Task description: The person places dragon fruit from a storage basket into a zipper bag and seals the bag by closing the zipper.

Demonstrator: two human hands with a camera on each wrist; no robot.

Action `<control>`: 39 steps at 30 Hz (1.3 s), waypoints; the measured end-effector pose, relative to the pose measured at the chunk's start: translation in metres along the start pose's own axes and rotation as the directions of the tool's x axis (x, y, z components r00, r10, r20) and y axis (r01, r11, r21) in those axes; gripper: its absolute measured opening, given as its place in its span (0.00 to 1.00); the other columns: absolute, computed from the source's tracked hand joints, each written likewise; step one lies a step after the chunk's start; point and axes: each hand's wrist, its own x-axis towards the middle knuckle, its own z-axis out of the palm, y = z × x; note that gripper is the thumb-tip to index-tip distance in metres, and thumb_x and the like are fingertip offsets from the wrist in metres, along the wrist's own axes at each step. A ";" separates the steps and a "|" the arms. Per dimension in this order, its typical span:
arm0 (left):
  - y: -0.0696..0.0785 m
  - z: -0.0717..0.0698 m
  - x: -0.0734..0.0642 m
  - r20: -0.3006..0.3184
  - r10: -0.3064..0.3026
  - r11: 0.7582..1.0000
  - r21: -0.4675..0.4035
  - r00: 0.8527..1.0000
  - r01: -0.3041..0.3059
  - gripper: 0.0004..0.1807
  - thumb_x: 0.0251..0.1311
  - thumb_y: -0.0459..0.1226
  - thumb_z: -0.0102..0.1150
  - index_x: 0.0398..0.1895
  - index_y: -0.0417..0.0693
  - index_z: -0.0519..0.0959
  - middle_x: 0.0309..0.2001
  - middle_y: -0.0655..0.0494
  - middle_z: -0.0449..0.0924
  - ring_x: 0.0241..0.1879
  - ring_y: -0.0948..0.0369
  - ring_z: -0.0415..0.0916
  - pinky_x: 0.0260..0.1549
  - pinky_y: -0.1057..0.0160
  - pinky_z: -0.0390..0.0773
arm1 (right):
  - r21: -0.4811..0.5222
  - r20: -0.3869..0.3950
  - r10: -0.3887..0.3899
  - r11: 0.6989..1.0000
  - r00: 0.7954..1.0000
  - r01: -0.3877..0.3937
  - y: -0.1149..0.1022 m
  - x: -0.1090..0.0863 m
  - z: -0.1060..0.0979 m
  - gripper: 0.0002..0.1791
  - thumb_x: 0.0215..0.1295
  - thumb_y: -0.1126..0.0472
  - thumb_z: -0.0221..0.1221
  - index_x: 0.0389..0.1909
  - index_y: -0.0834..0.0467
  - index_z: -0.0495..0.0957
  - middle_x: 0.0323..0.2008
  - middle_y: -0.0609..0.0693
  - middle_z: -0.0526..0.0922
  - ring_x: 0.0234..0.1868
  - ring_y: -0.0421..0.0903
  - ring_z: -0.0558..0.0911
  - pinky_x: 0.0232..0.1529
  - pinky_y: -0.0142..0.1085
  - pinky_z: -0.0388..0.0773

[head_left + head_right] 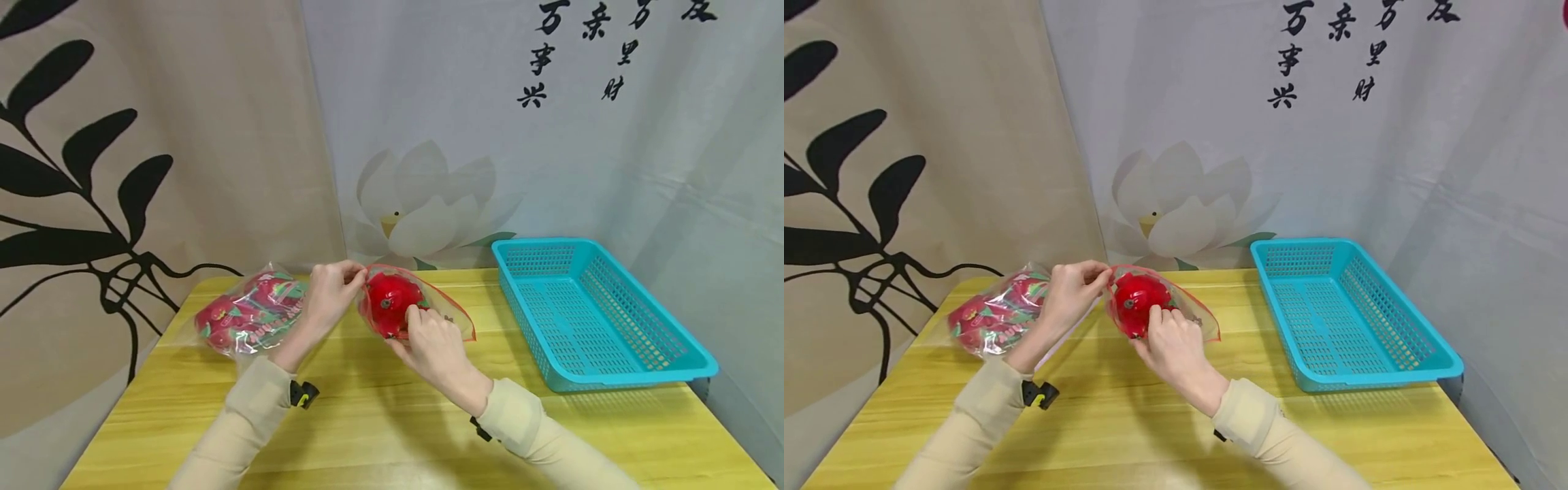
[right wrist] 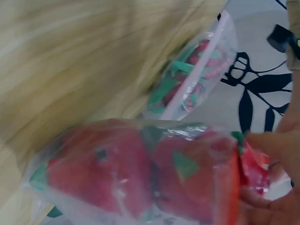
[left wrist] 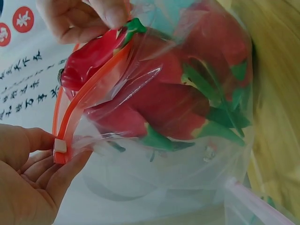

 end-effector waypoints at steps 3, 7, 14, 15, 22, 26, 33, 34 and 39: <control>0.001 0.000 -0.001 0.007 -0.005 1.000 -0.004 1.000 0.005 0.09 0.61 0.31 0.57 0.31 0.34 0.84 0.31 0.42 0.87 0.31 0.53 0.86 0.26 0.63 0.81 | -0.032 0.002 0.007 0.999 1.000 -0.007 -0.002 -0.001 0.006 0.26 0.42 0.40 0.72 0.19 0.55 0.70 0.12 0.47 0.74 0.15 0.43 0.74 0.11 0.30 0.68; 0.002 0.000 -0.002 0.012 -0.004 1.000 -0.003 1.000 0.004 0.09 0.61 0.32 0.57 0.32 0.34 0.84 0.31 0.42 0.87 0.32 0.53 0.86 0.27 0.61 0.82 | -0.075 -0.034 -0.061 0.996 0.998 0.058 -0.003 -0.003 0.011 0.27 0.39 0.38 0.72 0.14 0.54 0.71 0.10 0.45 0.74 0.14 0.41 0.72 0.10 0.28 0.64; 0.002 0.001 -0.002 0.008 0.000 1.000 -0.005 1.000 0.000 0.09 0.61 0.32 0.57 0.32 0.34 0.84 0.31 0.42 0.87 0.31 0.54 0.86 0.27 0.61 0.83 | -0.058 -0.038 -0.062 0.997 0.997 0.060 0.000 -0.004 0.013 0.24 0.43 0.48 0.72 0.07 0.53 0.68 0.07 0.45 0.71 0.11 0.39 0.68 0.09 0.26 0.59; 0.002 0.001 -0.002 0.008 0.000 1.000 -0.005 1.000 0.000 0.09 0.61 0.32 0.57 0.32 0.34 0.84 0.32 0.42 0.87 0.32 0.54 0.86 0.27 0.61 0.83 | -0.040 -0.028 -0.054 0.998 0.998 0.053 0.000 -0.004 0.012 0.24 0.44 0.49 0.72 0.07 0.53 0.68 0.07 0.45 0.70 0.10 0.39 0.67 0.09 0.26 0.58; 0.004 0.001 0.001 0.001 0.023 1.000 0.002 1.000 -0.023 0.09 0.61 0.31 0.57 0.32 0.33 0.84 0.32 0.41 0.87 0.31 0.53 0.86 0.26 0.63 0.82 | 0.079 0.058 0.004 0.997 0.998 -0.008 0.003 0.000 0.008 0.23 0.50 0.51 0.70 0.08 0.53 0.70 0.06 0.45 0.68 0.08 0.39 0.64 0.11 0.24 0.48; 0.004 0.001 0.003 -0.015 0.025 1.000 0.003 1.000 -0.025 0.09 0.62 0.32 0.57 0.32 0.33 0.84 0.31 0.42 0.87 0.30 0.54 0.85 0.24 0.66 0.79 | 0.159 0.140 0.048 0.985 0.989 -0.071 0.010 0.007 0.005 0.21 0.47 0.47 0.71 0.09 0.50 0.72 0.07 0.41 0.69 0.10 0.37 0.63 0.11 0.25 0.52; 0.004 0.002 0.003 -0.004 -0.008 1.000 -0.001 1.000 0.008 0.10 0.62 0.33 0.57 0.32 0.35 0.85 0.31 0.43 0.87 0.25 0.58 0.82 0.19 0.74 0.69 | 0.262 0.193 -0.174 0.958 0.966 0.120 0.035 -0.001 -0.012 0.14 0.52 0.46 0.68 0.22 0.51 0.79 0.21 0.43 0.79 0.25 0.38 0.73 0.24 0.27 0.73; 0.003 0.002 0.003 -0.002 -0.011 1.000 -0.004 1.000 0.011 0.10 0.63 0.34 0.57 0.32 0.35 0.85 0.31 0.43 0.87 0.25 0.58 0.82 0.19 0.74 0.69 | 0.244 0.168 -0.225 0.953 0.960 0.181 0.041 -0.006 -0.015 0.15 0.50 0.45 0.69 0.25 0.52 0.80 0.25 0.44 0.81 0.29 0.40 0.75 0.26 0.28 0.75; 0.002 0.002 0.002 0.003 -0.015 1.000 -0.007 1.000 0.015 0.10 0.63 0.34 0.56 0.33 0.36 0.85 0.32 0.44 0.87 0.24 0.59 0.80 0.18 0.74 0.67 | 0.075 0.044 -0.346 0.937 0.937 0.342 0.074 -0.035 -0.019 0.20 0.37 0.49 0.76 0.29 0.54 0.81 0.47 0.56 0.79 0.49 0.54 0.76 0.41 0.42 0.81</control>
